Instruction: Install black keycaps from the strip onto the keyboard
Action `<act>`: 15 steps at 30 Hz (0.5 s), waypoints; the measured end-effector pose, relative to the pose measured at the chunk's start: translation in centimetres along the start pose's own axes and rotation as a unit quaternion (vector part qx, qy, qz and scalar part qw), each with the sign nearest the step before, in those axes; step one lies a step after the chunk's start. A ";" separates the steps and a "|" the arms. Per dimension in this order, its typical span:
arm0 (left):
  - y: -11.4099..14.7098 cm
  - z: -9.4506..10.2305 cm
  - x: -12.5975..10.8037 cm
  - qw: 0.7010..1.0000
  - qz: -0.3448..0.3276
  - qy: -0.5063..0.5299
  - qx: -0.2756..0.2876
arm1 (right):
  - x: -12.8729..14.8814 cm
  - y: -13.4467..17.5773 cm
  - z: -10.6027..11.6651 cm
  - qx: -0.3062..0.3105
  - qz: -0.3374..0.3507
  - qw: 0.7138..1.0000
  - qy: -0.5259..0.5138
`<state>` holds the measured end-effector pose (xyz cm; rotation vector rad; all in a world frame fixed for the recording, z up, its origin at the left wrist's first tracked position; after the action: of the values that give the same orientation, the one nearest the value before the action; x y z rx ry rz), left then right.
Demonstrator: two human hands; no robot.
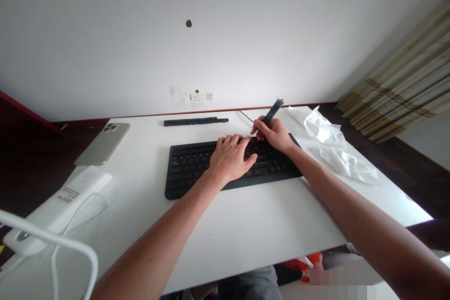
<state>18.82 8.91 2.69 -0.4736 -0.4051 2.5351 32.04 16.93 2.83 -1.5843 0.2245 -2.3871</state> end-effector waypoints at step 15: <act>-0.1 1.0 -0.2 0.999 0.029 0.029 0.015 | 0.0 0.4 0.3 -0.002 -0.039 0.998 0.048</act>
<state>18.57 8.69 3.64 -0.5542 -0.3358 2.5732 32.32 16.58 2.84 -1.5091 0.1897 -2.5260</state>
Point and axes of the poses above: each hand's wrist, its own y-axis away from the middle knuckle, its own z-axis out of the back of the hand, x = y × z, the point moved 10 cm from there along -y, towards the middle knuckle, and after that the axes turned 5 degrees about -x, right-handed, at the moved point
